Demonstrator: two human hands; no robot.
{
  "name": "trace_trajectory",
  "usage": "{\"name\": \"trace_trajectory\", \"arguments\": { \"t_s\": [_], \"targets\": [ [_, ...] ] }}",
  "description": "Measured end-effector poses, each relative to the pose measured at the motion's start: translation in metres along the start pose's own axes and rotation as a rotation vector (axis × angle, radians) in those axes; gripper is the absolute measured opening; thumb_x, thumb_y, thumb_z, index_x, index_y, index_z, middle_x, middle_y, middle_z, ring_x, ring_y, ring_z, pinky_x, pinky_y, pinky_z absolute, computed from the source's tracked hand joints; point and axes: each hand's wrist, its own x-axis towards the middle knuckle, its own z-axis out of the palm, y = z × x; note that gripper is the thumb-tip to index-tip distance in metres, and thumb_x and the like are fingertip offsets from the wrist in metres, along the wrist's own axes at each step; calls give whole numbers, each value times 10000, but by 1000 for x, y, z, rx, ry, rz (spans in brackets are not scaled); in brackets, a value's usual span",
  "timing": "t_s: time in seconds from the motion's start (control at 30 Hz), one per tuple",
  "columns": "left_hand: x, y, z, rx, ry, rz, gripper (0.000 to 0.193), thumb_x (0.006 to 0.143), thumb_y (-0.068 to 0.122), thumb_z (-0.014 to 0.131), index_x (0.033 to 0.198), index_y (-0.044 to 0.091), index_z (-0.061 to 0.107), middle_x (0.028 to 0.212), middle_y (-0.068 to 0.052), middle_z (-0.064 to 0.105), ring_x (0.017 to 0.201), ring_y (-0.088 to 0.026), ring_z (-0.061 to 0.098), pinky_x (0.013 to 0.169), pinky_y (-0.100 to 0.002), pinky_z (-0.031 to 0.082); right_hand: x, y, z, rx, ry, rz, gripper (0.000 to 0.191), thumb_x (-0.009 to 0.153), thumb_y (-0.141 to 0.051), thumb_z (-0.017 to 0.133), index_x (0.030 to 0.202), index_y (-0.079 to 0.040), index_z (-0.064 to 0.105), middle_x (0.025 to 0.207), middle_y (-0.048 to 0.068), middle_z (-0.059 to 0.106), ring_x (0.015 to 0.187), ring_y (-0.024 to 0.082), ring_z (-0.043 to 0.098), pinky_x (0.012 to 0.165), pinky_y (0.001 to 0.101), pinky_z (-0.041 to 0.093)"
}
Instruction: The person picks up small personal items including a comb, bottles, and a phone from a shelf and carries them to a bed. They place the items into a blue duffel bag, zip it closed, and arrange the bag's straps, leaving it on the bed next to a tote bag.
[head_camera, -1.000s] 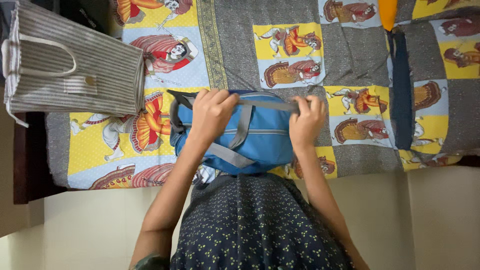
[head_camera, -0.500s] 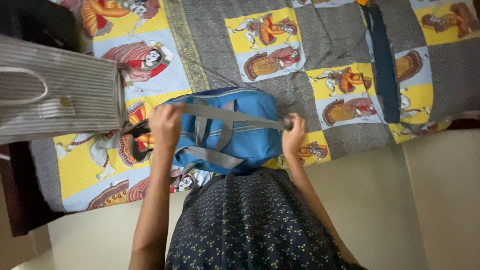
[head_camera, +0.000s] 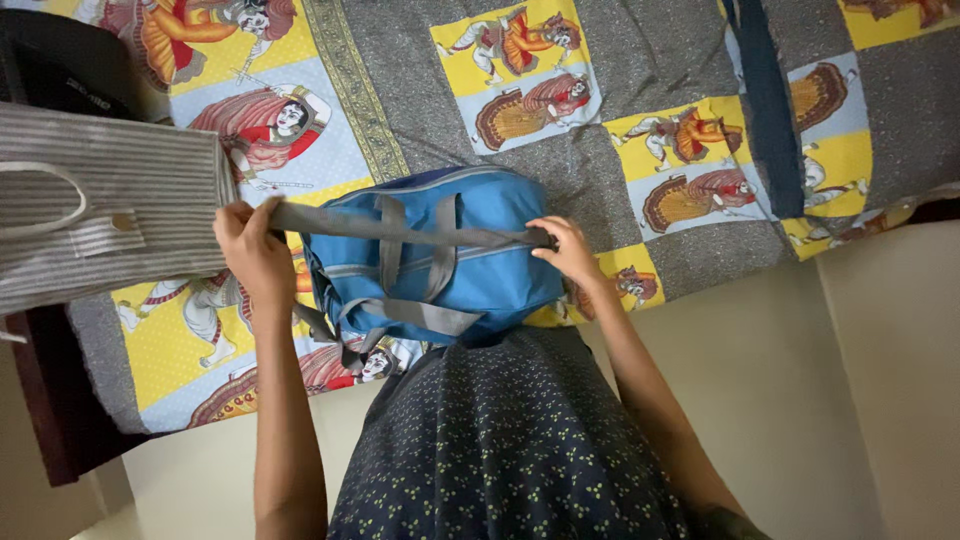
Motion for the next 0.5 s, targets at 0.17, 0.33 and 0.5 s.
{"name": "trace_trajectory", "arguments": {
  "t_s": [0.17,0.33,0.5],
  "targets": [
    [4,-16,-7,-489,-459,-80,370,767,-134,548,1078,47,634,1160,-91,616,1090,-218,590,916,-335,483,22,0,-4,-179,-160,-193,417,698,-276,896,1044,-100,741,1130,93,699,1104,326,629,969,489,494],
    [5,-23,-28,-801,-1034,-429,390,738,-68,678,1082,93,592,942,1,619,876,-100,597,767,-285,499,39,-14,3,-41,-382,-70,273,757,-213,846,985,-90,761,961,89,734,947,256,696,845,398,550],
    [6,-16,-42,-939,-1087,-291,360,718,-26,789,984,87,575,886,54,557,840,-54,543,712,-259,471,38,-25,6,-124,-183,-111,178,852,-126,728,1028,-98,726,1001,94,745,875,255,726,745,364,592]
  ]
}}
